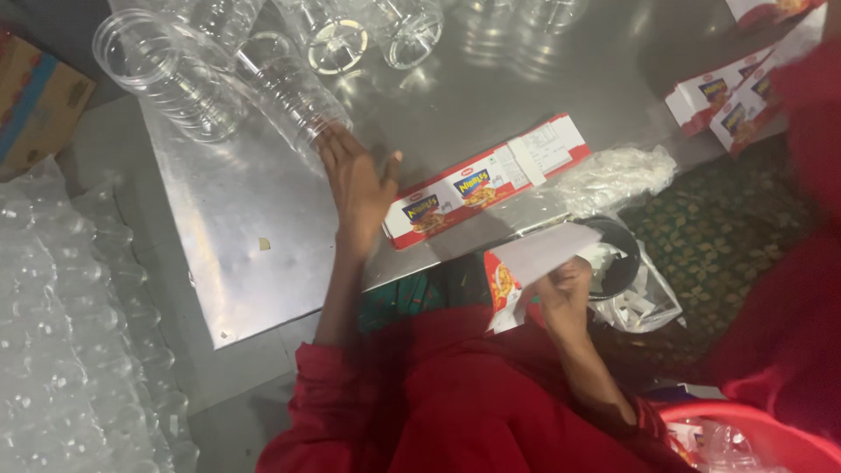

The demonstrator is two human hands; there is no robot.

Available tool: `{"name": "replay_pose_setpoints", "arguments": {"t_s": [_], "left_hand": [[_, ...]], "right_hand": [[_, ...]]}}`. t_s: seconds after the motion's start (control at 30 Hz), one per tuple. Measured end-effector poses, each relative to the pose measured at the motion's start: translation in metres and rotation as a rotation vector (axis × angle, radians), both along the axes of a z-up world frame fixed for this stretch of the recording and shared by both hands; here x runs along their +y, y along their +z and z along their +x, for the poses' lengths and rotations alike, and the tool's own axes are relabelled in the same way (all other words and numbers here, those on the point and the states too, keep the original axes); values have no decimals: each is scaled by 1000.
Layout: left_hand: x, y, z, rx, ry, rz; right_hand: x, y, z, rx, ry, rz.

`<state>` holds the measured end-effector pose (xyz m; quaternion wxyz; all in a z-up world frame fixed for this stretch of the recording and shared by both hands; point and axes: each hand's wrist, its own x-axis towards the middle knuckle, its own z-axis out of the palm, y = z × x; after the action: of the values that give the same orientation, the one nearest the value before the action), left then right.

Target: The person manually applies labels to plastic jars by peeling adhesive labels from a strip and wrapping them around the jars on a production floor.

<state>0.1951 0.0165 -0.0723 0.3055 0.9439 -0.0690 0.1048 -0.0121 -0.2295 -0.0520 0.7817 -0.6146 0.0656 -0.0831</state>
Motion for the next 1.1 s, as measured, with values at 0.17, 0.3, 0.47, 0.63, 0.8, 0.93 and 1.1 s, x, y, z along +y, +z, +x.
{"name": "replay_pose_setpoints", "arguments": {"t_s": [0.17,0.3,0.47,0.63,0.8,0.93,1.1], "left_hand": [[15,-6,9,-236,19,-489],[41,44,-65,-339,95,-490],[58,69,-158,351,-170,-1141],[52,37,-185,806,-608,-932],[65,22,-181,822,-849,-959],[72,32,-169,629,-1021,-735],[75,49,-170,628,-1052,-670]], "right_hand": [[4,8,1,6,-137,-93],[-3,5,5,-12,-188,-114],[-27,-20,7,-48,-222,-84],[-45,-14,8,-33,90,-230],[-41,19,22,-199,879,-514],[-11,35,29,-206,965,-530],[3,45,42,-268,1002,-529]]}}
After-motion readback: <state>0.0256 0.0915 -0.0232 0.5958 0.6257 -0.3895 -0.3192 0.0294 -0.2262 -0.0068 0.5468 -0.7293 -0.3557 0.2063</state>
